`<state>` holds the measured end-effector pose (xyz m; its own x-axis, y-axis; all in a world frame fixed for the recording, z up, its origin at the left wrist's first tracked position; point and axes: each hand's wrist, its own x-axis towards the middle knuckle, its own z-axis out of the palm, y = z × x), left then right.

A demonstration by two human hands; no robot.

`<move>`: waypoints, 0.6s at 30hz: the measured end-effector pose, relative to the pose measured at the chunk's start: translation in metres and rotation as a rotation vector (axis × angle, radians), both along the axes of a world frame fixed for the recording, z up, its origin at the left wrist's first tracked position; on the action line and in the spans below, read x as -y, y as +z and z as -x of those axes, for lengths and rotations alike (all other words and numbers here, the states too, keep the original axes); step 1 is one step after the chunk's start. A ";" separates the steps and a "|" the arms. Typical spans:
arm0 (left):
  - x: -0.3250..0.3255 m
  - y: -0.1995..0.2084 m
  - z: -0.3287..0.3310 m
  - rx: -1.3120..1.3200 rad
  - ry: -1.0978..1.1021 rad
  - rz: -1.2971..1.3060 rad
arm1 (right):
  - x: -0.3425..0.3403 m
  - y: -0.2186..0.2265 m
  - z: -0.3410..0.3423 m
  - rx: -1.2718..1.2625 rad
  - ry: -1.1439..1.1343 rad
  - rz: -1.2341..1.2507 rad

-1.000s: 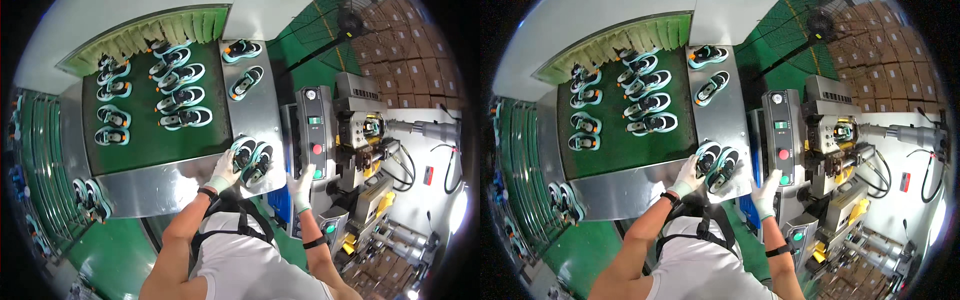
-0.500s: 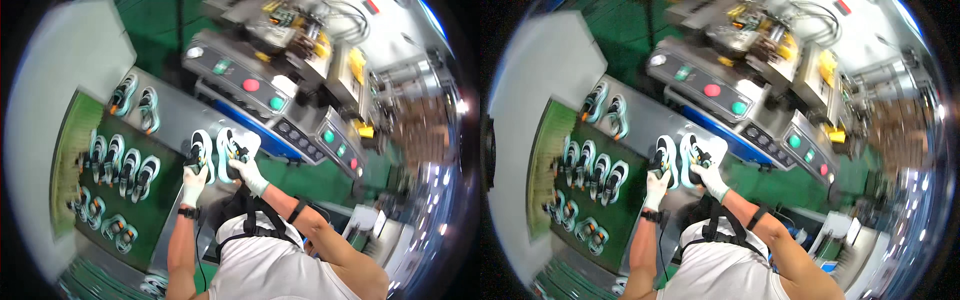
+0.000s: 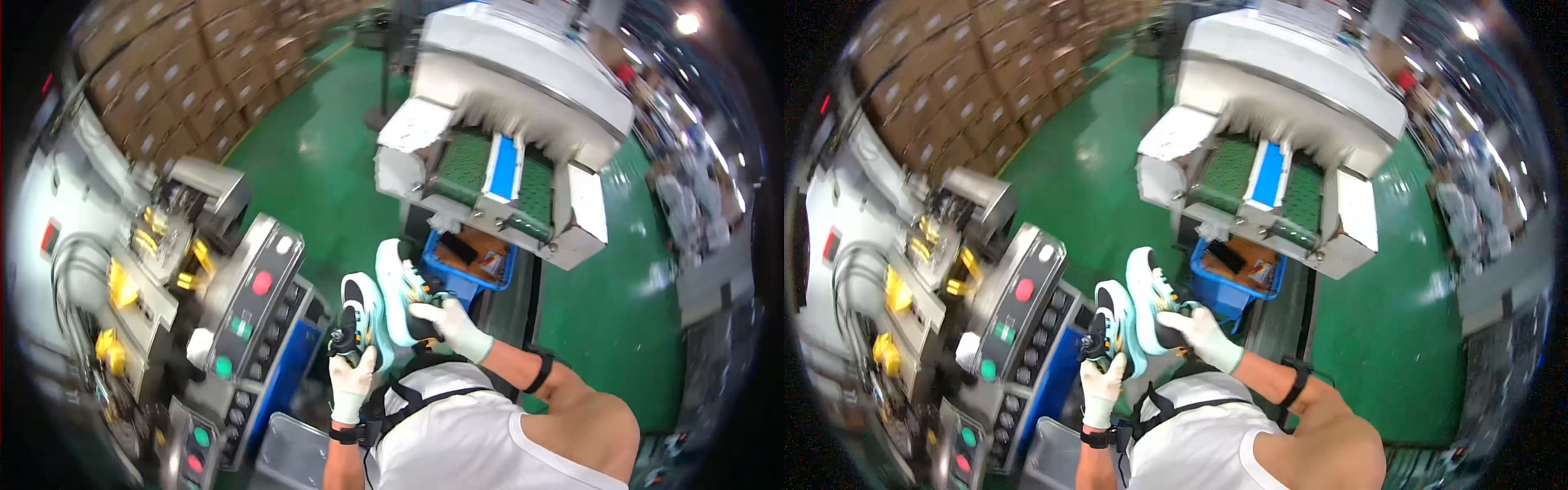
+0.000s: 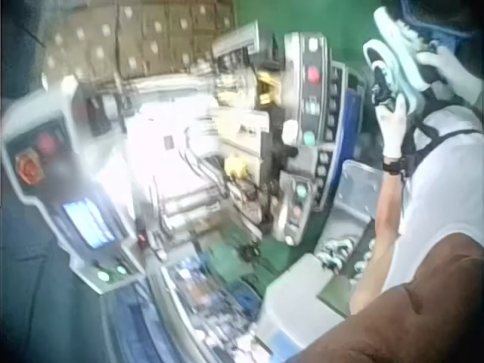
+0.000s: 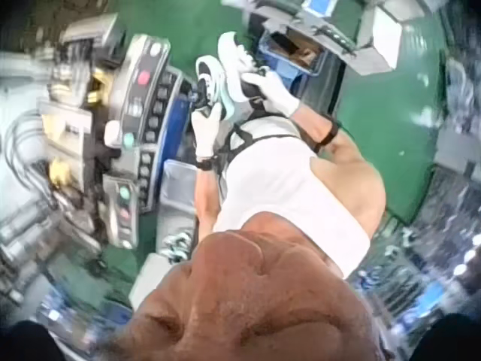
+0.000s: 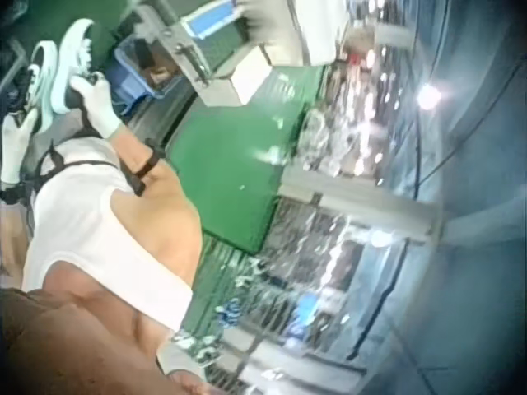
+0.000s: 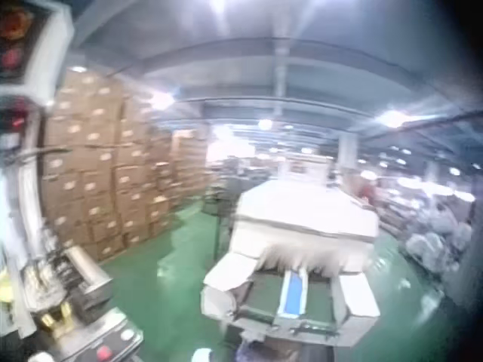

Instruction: The person picks up shoes from a conveyor belt, places them into a pressing machine, and then transfers them to a cleaning machine.

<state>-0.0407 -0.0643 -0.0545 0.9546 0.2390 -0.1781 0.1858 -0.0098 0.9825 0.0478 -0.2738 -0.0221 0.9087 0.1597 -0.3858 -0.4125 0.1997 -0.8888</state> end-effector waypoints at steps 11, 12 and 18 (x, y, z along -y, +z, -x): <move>0.247 0.062 -0.357 0.533 -0.287 -0.418 | 0.282 0.032 -0.185 0.227 -0.665 1.056; 0.264 0.031 -0.389 0.519 -0.310 -0.523 | 0.292 -0.001 -0.215 0.223 -0.706 1.163; 0.314 0.009 -0.482 0.523 -0.429 -0.574 | 0.323 -0.010 -0.307 0.191 -0.851 1.075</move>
<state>0.4416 -0.3782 -0.0456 0.9081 -0.2396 0.3434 -0.4185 -0.4925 0.7631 0.3545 -0.5966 -0.0321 0.6271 -0.7589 0.1755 -0.3665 -0.4863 -0.7932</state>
